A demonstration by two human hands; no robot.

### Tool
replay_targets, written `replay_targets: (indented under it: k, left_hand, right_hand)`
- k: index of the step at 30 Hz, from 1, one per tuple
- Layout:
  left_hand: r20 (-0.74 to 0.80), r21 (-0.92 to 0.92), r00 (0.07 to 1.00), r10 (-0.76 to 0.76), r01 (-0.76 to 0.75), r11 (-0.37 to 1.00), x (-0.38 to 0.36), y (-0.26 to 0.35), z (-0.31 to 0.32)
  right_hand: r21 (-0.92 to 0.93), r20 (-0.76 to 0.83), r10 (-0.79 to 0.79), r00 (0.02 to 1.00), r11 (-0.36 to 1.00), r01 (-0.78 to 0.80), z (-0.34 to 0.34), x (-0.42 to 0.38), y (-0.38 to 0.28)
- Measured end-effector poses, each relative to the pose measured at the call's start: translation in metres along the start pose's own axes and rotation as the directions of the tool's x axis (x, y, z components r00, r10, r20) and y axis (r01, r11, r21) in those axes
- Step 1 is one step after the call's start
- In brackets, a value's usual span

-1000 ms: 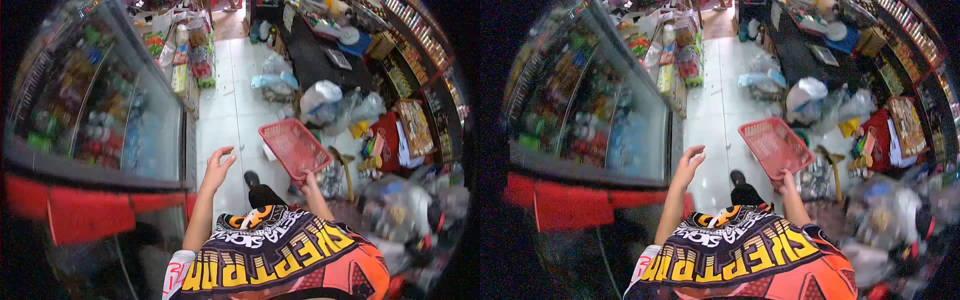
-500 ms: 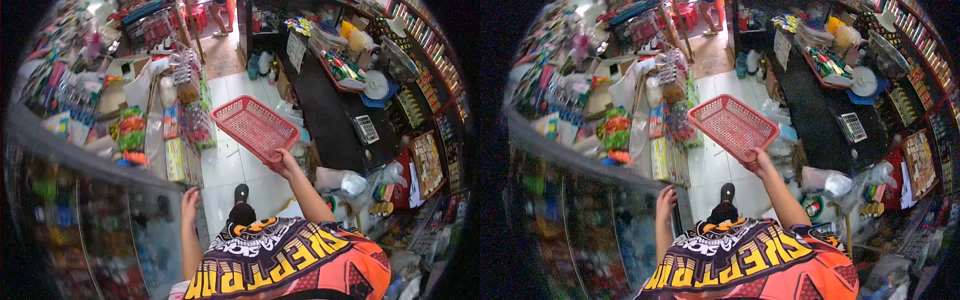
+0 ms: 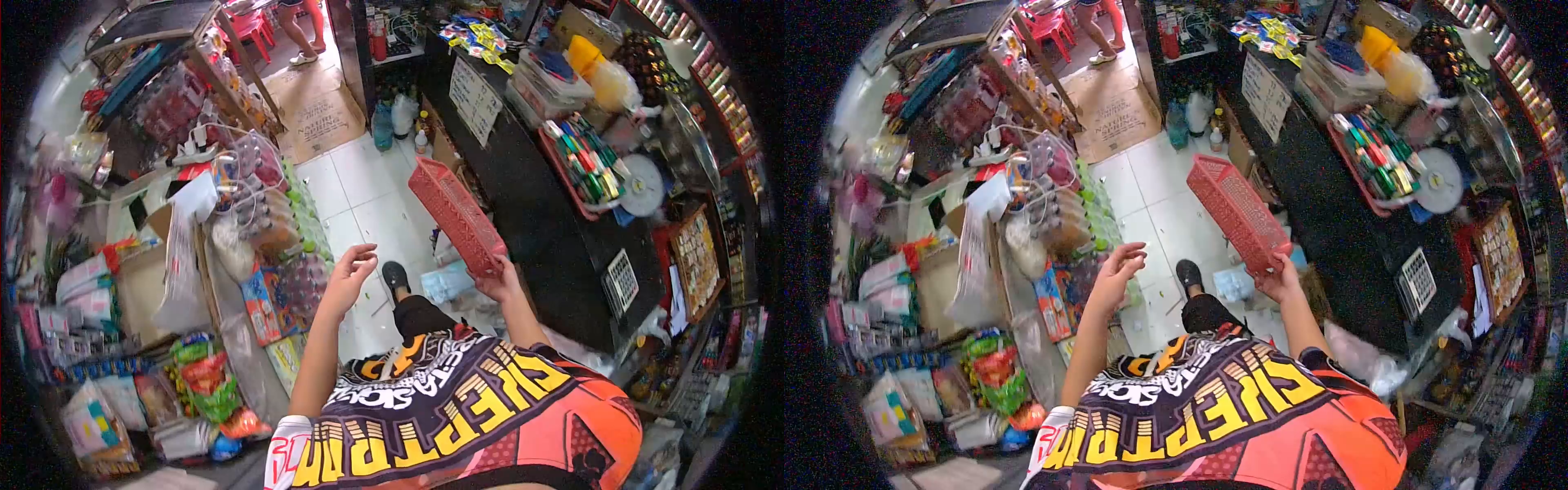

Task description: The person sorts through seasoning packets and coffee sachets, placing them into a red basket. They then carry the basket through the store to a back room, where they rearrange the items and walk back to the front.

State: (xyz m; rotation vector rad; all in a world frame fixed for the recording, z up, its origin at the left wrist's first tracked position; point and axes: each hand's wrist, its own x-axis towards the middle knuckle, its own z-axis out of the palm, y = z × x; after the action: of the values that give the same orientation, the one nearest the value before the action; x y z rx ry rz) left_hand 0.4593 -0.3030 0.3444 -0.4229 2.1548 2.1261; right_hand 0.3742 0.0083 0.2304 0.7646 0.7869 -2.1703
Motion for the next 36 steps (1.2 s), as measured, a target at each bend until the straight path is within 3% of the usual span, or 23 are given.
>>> replay_targets:
  k: [3, 4, 6, 9, 11, 13, 17, 19, 21, 23, 24, 25, 27, 29, 31, 33, 35, 36]
  left_hand:
    - [0.072, 0.101, 0.997, -0.019, 0.011, 0.995, 0.089, 0.022, -0.028]
    - [0.037, 0.072, 0.998, -0.042, 0.039, 0.997, 0.11, 0.033, -0.038]
    - [-0.022, 0.039, 0.998, -0.06, 0.061, 0.997, 0.151, 0.065, -0.054]
    - [-0.032, -0.001, 0.999, 0.025, -0.025, 1.0, 0.205, 0.112, -0.077]
    - [-0.048, 0.015, 0.998, 0.031, -0.031, 0.999, 0.245, 0.128, -0.091]
    - [-0.047, 0.028, 0.999, 0.004, -0.003, 1.0, 0.288, 0.127, -0.105]
    - [0.026, 0.024, 0.999, -0.03, 0.029, 0.999, 0.377, 0.139, -0.112]
    - [0.105, 0.038, 0.994, -0.007, 0.003, 0.999, 0.429, 0.143, -0.117]
    - [0.233, -0.03, 0.972, 0.024, -0.018, 0.999, 0.49, 0.154, -0.12]
    - [0.284, -0.006, 0.959, -0.008, 0.01, 1.0, 0.542, 0.173, -0.119]
    - [0.337, 0.012, 0.941, 0.004, -0.008, 1.0, 0.562, 0.186, -0.116]
    - [0.39, 0.028, 0.921, 0.013, -0.026, 0.999, 0.582, 0.197, -0.111]
    - [0.459, 0.054, 0.888, 0.011, -0.04, 0.998, 0.618, 0.214, -0.1]
    - [0.509, 0.026, 0.86, 0.033, -0.054, 0.998, 0.645, 0.231, -0.084]
    - [0.563, 0.03, 0.826, 0.035, -0.062, 0.998, 0.669, 0.249, -0.066]
    - [0.599, -0.002, 0.793, 0.113, -0.14, 0.99, 0.686, 0.267, -0.046]
    - [0.615, -0.08, 0.758, 0.218, -0.215, 0.973, 0.701, 0.288, -0.027]
    - [0.603, -0.104, 0.739, 0.3, -0.3, 0.948, 0.708, 0.3, -0.02]
  right_hand:
    - [0.045, -0.037, -0.086, 0.996, 0.995, 0.088, 0.063, 0.09, -0.04]
    - [-0.043, 0.06, -0.101, 0.993, 0.994, 0.104, 0.078, 0.115, -0.058]
    - [0.04, 0.078, -0.089, 0.993, 0.996, 0.086, 0.131, 0.15, -0.097]
    - [0.004, 0.029, -0.197, 0.98, 0.98, 0.197, 0.203, 0.184, -0.154]
    - [-0.024, 0.133, -0.297, 0.946, 0.953, 0.303, 0.237, 0.213, -0.198]
    - [0.133, 0.1, -0.319, 0.943, 0.943, 0.305, 0.275, 0.237, -0.241]
    - [0.202, -0.038, -0.469, 0.882, 0.861, 0.466, 0.309, 0.309, -0.315]
    - [0.214, -0.205, -0.642, 0.739, 0.707, 0.674, 0.329, 0.333, -0.341]
    - [0.252, -0.191, -0.662, 0.724, 0.68, 0.688, 0.333, 0.367, -0.372]
    - [0.39, -0.384, -0.643, 0.663, 0.537, 0.748, 0.328, 0.403, -0.392]
    - [0.405, -0.36, -0.672, 0.647, 0.512, 0.757, 0.316, 0.423, -0.403]
    - [0.394, -0.416, -0.706, 0.573, 0.428, 0.813, 0.313, 0.442, -0.412]
    - [0.418, -0.528, -0.652, 0.544, 0.358, 0.835, 0.318, 0.461, -0.422]
    - [0.353, -0.548, -0.694, 0.467, 0.315, 0.881, 0.328, 0.461, -0.419]
    - [0.396, -0.448, -0.579, 0.681, 0.555, 0.732, 0.355, 0.43, -0.411]
    - [0.497, -0.239, -0.331, 0.913, 0.766, 0.408, 0.36, 0.406, -0.399]
    - [0.388, 0.036, -0.324, 0.945, 0.876, 0.286, 0.368, 0.37, -0.387]
    - [0.227, 0.099, -0.403, 0.91, 0.9, 0.373, 0.37, 0.346, -0.39]
